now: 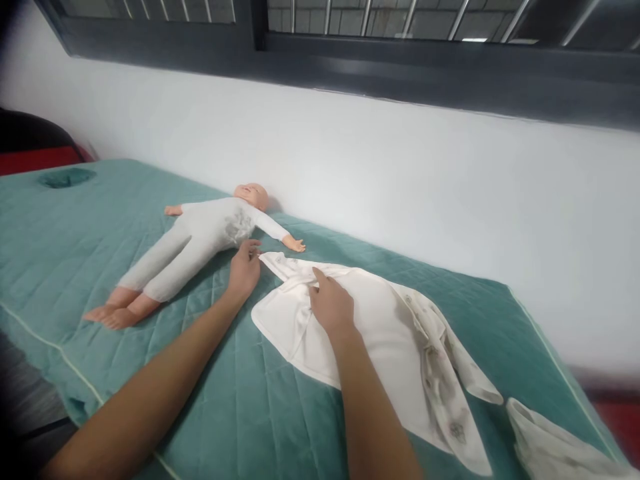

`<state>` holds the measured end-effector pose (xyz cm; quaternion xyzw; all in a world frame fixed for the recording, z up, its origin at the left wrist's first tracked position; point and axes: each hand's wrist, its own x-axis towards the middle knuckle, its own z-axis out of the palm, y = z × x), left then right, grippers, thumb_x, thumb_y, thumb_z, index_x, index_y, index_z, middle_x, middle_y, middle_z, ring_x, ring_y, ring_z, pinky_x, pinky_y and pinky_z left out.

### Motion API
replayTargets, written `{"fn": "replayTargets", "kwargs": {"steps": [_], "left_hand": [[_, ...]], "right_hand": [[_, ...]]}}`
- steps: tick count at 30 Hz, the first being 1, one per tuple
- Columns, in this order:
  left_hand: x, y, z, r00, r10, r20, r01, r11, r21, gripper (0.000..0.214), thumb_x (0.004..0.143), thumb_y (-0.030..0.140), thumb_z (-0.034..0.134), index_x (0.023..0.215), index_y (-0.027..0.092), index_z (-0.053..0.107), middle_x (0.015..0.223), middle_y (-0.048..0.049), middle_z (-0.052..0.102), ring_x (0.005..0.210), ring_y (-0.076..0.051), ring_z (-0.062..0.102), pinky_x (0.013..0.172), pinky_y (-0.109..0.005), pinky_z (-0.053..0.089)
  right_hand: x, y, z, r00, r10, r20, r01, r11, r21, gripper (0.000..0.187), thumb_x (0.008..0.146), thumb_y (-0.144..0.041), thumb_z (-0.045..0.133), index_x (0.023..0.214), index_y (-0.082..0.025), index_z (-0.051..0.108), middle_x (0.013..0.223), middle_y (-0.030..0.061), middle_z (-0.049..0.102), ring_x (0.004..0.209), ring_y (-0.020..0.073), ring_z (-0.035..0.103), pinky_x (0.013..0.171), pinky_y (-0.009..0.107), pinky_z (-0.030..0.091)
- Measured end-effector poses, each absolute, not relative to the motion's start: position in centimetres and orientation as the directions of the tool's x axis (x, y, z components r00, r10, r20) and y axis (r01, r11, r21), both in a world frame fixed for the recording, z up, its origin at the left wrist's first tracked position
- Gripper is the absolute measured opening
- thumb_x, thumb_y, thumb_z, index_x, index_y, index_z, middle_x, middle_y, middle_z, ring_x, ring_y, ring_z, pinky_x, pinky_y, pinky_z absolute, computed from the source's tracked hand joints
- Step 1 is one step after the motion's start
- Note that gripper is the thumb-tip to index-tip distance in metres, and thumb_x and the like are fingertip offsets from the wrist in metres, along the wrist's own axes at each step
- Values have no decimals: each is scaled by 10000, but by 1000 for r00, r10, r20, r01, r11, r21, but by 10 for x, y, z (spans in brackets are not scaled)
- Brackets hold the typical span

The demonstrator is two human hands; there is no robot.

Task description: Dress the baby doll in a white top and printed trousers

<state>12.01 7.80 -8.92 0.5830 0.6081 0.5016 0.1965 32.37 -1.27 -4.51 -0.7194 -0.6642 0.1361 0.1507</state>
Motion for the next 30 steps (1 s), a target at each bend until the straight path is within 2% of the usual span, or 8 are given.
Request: {"fn": "replayTargets", "kwargs": {"steps": [5,9,14,18,21,24,27,30], "left_hand": [[120,84,-81,-163,979,124,506,-25,862,410,922,531,483,1132,201,607,869,-70,717,819,-261,680,795,-370,483],[116,92,-73,-78,994,75,469,-30,883,510,867,644,520,1063,193,656,1022,-94,728,914,-264,673,817,-359,484],[112,104,-77,189,975,117,360,-179,916,451,758,436,704,1130,183,673,888,-42,710,797,-211,642,738,-315,484],[113,110,-86,48,952,303,332,-302,894,282,801,314,616,1038,182,689,954,-32,702,899,-197,635,828,-310,488],[113,112,-90,-56,941,334,358,-294,886,250,825,264,570,1035,181,677,1014,-43,708,953,-192,639,853,-298,490],[113,115,-91,-84,938,335,406,-275,871,222,824,233,567,1010,193,682,1009,-42,709,953,-198,633,866,-306,484],[113,117,-93,-103,938,331,451,-253,856,217,828,216,558,1003,201,686,995,-43,710,918,-202,631,870,-317,478],[114,119,-94,-109,940,323,492,-232,839,225,825,204,560,1012,205,685,995,-48,714,887,-203,633,865,-322,477]], "right_hand": [[323,-13,-52,146,982,119,941,-101,-324,496,903,-250,476,1392,-254,554,1267,125,539,1105,281,565,808,364,489],[329,-7,-62,64,949,310,951,36,-308,522,834,-79,462,1326,-193,591,1415,123,464,1266,284,439,1015,376,431],[336,1,-72,-122,948,294,940,205,-271,663,780,45,373,1380,-180,545,1469,71,513,1380,231,363,1153,379,296],[337,3,-73,-75,947,314,944,169,-284,672,793,32,372,1406,-204,515,1521,53,467,1423,240,313,1177,417,230],[339,3,-70,158,909,387,928,-3,-373,490,870,-100,427,1343,-136,548,1451,137,492,1329,283,396,1121,403,314],[345,2,-68,329,876,354,894,-167,-416,353,922,-205,408,1187,-97,614,1213,174,605,1134,295,514,995,394,419],[351,-2,-70,284,912,296,912,-162,-377,357,922,-147,343,1066,-142,669,1112,136,655,1051,268,552,943,374,440],[351,-3,-72,175,946,272,944,-83,-320,380,936,-142,353,1150,-190,664,1261,90,637,1153,239,530,1008,348,403]]}}
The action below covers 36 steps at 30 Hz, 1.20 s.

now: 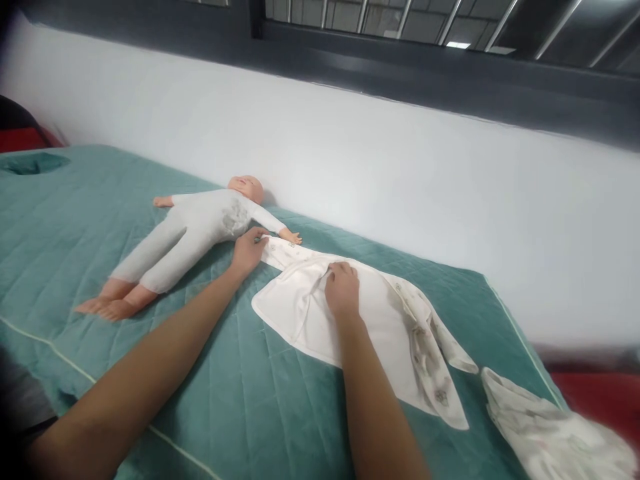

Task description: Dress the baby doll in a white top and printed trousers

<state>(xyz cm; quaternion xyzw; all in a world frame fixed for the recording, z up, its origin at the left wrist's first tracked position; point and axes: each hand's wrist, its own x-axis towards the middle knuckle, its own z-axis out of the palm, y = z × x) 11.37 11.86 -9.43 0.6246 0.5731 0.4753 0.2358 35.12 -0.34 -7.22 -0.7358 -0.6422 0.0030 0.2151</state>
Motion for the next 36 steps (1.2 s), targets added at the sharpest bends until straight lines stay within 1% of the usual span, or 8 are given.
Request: {"fn": "replayTargets", "kwargs": {"steps": [4,9,15,18,24,30,33,36], "left_hand": [[115,116,-94,-104,943,316,546,-212,811,242,833,186,554,1035,221,681,1027,-57,726,890,-215,645,844,-323,477],[115,112,-93,-91,940,329,628,-202,751,260,859,164,517,1053,232,676,1045,-76,728,945,-253,650,834,-344,472],[117,94,-86,-6,858,514,782,-317,536,319,880,121,439,1111,169,653,1167,-145,658,1119,-302,576,972,-420,442],[122,76,-81,77,819,568,799,-391,456,310,898,145,440,1124,162,652,1189,-149,644,1171,-314,539,1029,-447,407],[157,45,-72,187,914,360,673,-386,631,288,951,259,440,1114,175,662,1165,-108,693,1105,-235,609,995,-339,441],[189,36,-63,189,959,209,690,-281,667,195,845,348,610,816,169,683,915,-145,723,977,-303,651,867,-384,459],[193,35,-52,212,966,145,647,-250,720,249,810,392,641,694,172,631,736,-87,682,792,-261,649,744,-346,459],[193,31,-43,247,961,126,519,-241,820,349,869,492,548,738,176,612,711,-31,648,692,-191,606,643,-285,444]], "right_hand": [[346,0,-75,54,972,229,976,-2,-219,374,988,-239,365,1292,-214,581,1406,95,567,1313,249,446,1095,403,328],[348,8,-77,-16,988,156,992,35,-122,444,980,-238,375,1396,-134,488,1512,151,466,1455,260,303,1178,444,215],[347,6,-76,-25,993,113,995,35,-90,518,997,-250,311,1478,-78,395,1579,168,386,1500,268,238,1193,455,197],[345,-2,-76,-33,994,104,995,43,-93,549,1007,-271,294,1504,-45,353,1597,181,352,1511,267,219,1194,451,199],[349,-24,-77,-88,993,78,990,95,-102,621,1033,-392,242,1553,-57,286,1655,144,218,1531,237,174,1206,424,190],[351,-33,-77,-100,993,60,986,107,-125,671,1030,-460,207,1566,-62,274,1665,116,176,1543,237,129,1219,426,150],[351,-32,-76,-106,993,52,984,113,-140,671,1026,-460,224,1565,-62,281,1662,121,187,1544,243,129,1216,431,156],[353,-30,-77,-117,992,56,980,124,-156,667,1022,-443,234,1571,-66,264,1663,111,191,1543,257,129,1213,439,157]]}}
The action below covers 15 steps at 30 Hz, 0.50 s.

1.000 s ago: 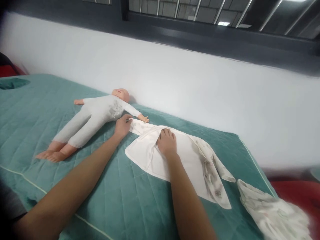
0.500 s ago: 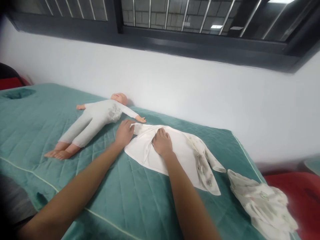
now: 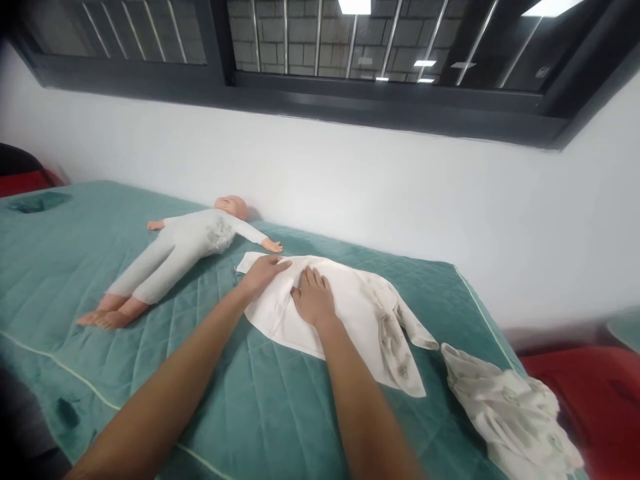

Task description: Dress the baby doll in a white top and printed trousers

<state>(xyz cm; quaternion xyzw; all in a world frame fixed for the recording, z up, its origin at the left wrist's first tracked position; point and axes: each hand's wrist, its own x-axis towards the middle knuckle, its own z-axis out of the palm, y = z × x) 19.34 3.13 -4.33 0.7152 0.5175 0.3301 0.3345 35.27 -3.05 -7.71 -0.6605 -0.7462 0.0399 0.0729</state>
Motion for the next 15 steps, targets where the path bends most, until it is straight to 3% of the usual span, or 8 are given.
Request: {"fn": "replayTargets", "kwargs": {"steps": [3,6,8,11,15], "left_hand": [[193,25,-43,249,964,90,177,-136,975,366,841,540,586,831,175,615,730,-3,617,656,-153,558,601,-254,421],[194,23,-52,260,964,58,-53,-46,998,352,777,511,678,854,171,633,767,-1,619,683,-149,551,635,-256,426],[196,24,-59,243,965,99,-31,-94,995,328,794,487,662,887,172,650,843,-18,651,766,-166,580,717,-276,451],[198,30,-68,133,970,205,171,-226,959,275,823,428,621,928,177,659,942,-45,678,897,-197,601,850,-311,449],[195,33,-75,43,972,230,389,-228,892,242,840,381,583,974,194,657,916,-46,683,873,-206,613,837,-326,450]], "right_hand": [[354,-29,-79,-126,988,89,972,141,-188,676,1014,-437,250,1590,-86,210,1662,90,213,1538,262,148,1210,440,159],[355,-28,-80,-135,983,125,965,159,-206,675,1005,-412,280,1605,-124,163,1656,75,242,1533,252,166,1209,440,151],[355,-27,-79,-151,981,122,964,174,-203,658,1003,-401,285,1601,-142,191,1655,69,245,1533,244,165,1210,443,140],[356,-27,-78,-151,982,109,964,171,-202,644,1012,-427,259,1581,-126,260,1654,76,246,1534,231,161,1214,431,130],[360,-31,-75,-67,996,61,977,78,-201,704,1019,-520,216,1565,-81,283,1659,108,214,1539,245,140,1217,446,130]]}}
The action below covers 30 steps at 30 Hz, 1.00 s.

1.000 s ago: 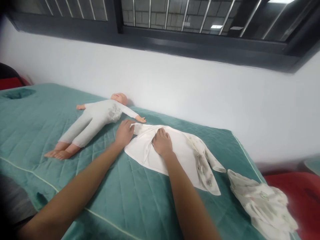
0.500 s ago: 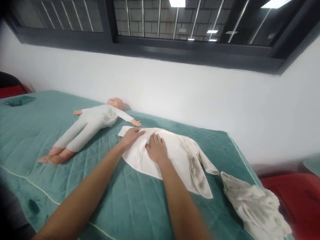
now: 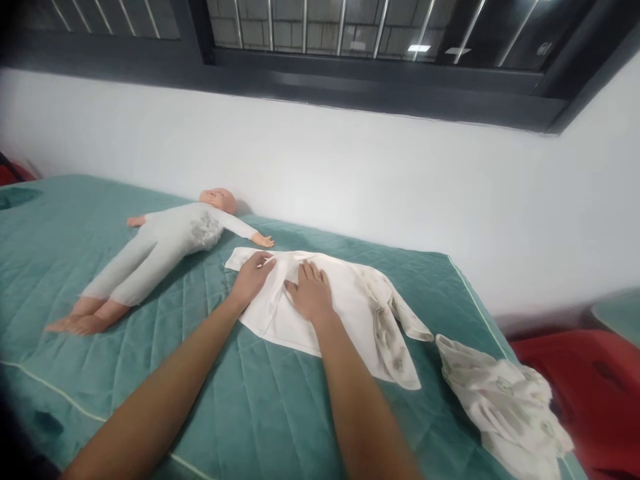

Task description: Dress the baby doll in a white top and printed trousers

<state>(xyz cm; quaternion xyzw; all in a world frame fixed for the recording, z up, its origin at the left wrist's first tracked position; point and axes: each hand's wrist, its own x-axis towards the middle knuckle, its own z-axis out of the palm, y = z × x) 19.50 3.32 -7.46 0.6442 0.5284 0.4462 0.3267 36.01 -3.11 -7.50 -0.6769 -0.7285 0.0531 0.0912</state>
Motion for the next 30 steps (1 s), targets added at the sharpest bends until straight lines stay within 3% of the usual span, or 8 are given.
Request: {"fn": "replayTargets", "kwargs": {"steps": [6,9,12,15,18,21,25,30], "left_hand": [[186,27,-73,-26,974,224,393,-196,898,235,855,360,559,996,197,653,926,-47,696,829,-194,625,784,-309,458],[184,25,-71,-55,972,230,390,-191,901,243,848,360,564,1000,190,650,951,-54,697,821,-192,620,776,-308,459],[183,27,-72,-71,969,236,387,-191,902,250,836,363,576,999,190,652,963,-51,695,810,-187,617,783,-310,459],[181,29,-74,-112,967,231,362,-176,915,250,810,369,603,983,196,658,954,-33,690,781,-173,611,769,-300,459],[179,31,-77,-164,963,214,340,-148,929,255,776,368,632,967,201,657,945,-21,683,757,-164,602,722,-280,461],[177,30,-78,-193,950,246,378,-159,912,231,771,342,633,952,198,651,960,-29,681,805,-177,609,762,-291,471],[181,16,-67,-222,883,414,462,-278,842,168,810,279,580,951,207,636,1040,-57,663,939,-207,615,830,-318,473],[215,-32,-41,-118,866,486,400,-407,821,148,875,286,526,956,224,634,1037,-40,683,982,-203,621,839,-307,490]], "right_hand": [[394,-58,-56,49,998,-36,979,-55,-194,703,1003,-511,336,1551,-72,310,1652,153,229,1527,298,174,1202,465,188],[429,-80,-41,59,993,98,983,-41,-178,608,971,-394,449,1497,-92,406,1598,167,352,1477,296,292,1174,424,261],[460,-101,-32,242,935,259,965,-203,-168,470,936,-305,494,1366,-121,540,1398,170,560,1299,296,485,1063,399,381],[474,-114,-30,388,894,224,919,-357,-167,345,905,-343,542,1189,-175,645,1199,141,644,1123,294,571,895,380,448],[478,-117,-33,398,902,168,912,-369,-179,219,893,-291,523,1012,-212,689,1100,105,671,1043,267,591,806,345,432],[486,-113,-35,426,886,181,877,-356,-323,197,887,-261,491,923,-221,680,1003,78,696,956,237,607,762,322,416],[501,-112,-34,486,840,242,760,-270,-591,199,865,-338,515,902,-217,669,884,48,705,826,204,622,773,314,435],[509,-115,-31,517,775,365,735,-182,-653,273,842,-369,517,914,-186,706,986,85,702,827,195,612,839,334,451]]}}
